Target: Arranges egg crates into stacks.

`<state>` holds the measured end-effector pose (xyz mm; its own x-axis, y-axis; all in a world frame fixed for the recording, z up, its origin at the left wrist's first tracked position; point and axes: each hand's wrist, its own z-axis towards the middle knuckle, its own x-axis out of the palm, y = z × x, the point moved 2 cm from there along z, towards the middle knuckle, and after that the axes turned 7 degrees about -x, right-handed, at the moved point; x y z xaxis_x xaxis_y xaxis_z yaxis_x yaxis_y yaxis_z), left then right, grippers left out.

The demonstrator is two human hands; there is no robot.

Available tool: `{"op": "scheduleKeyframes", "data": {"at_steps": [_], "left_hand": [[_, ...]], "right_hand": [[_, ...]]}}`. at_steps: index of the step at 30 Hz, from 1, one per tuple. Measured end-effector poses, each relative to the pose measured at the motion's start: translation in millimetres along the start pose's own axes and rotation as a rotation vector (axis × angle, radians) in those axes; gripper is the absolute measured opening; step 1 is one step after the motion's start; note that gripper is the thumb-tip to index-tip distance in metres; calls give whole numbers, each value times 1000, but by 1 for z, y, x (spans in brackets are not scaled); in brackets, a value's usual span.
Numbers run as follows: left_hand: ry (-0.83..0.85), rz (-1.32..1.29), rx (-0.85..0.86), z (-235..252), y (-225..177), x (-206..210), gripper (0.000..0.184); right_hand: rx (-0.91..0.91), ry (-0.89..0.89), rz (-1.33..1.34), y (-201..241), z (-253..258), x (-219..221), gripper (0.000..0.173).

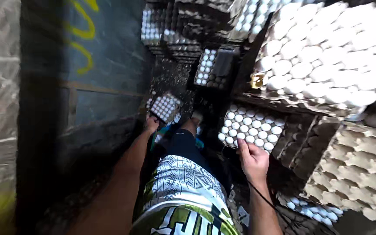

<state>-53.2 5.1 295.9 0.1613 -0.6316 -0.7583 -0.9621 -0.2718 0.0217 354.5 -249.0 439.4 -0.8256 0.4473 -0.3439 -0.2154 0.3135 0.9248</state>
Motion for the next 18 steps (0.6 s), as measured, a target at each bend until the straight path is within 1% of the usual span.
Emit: {"op": "scheduleKeyframes", "data": {"at_steps": [3, 5, 7, 8, 10, 12, 13, 15, 17, 18], "left_hand": [[48, -8, -133, 3, 59, 39, 33], [79, -16, -181, 21, 92, 71, 33], [128, -9, -211, 45, 109, 104, 35], [151, -21, -207, 55, 111, 119, 36], [193, -71, -193, 95, 111, 148, 37], [203, -174, -219, 137, 118, 185, 39], [208, -237, -241, 160, 122, 201, 43], [190, -371, -279, 209, 132, 227, 50], [175, -493, -310, 258, 142, 246, 57], [189, -541, -355, 280, 146, 253, 59]], "right_hand": [[33, 221, -27, -13, 39, 54, 39], [64, 360, -84, -27, 66, 99, 35], [107, 501, -166, -51, 89, 150, 33], [129, 571, -204, -67, 100, 177, 33], [170, 706, -269, -106, 124, 236, 31], [233, 835, -336, -151, 143, 295, 28], [262, 892, -367, -173, 153, 324, 30], [318, 998, -401, -210, 173, 380, 36], [322, 1102, -431, -243, 192, 433, 43], [311, 1151, -445, -256, 200, 456, 45]]}}
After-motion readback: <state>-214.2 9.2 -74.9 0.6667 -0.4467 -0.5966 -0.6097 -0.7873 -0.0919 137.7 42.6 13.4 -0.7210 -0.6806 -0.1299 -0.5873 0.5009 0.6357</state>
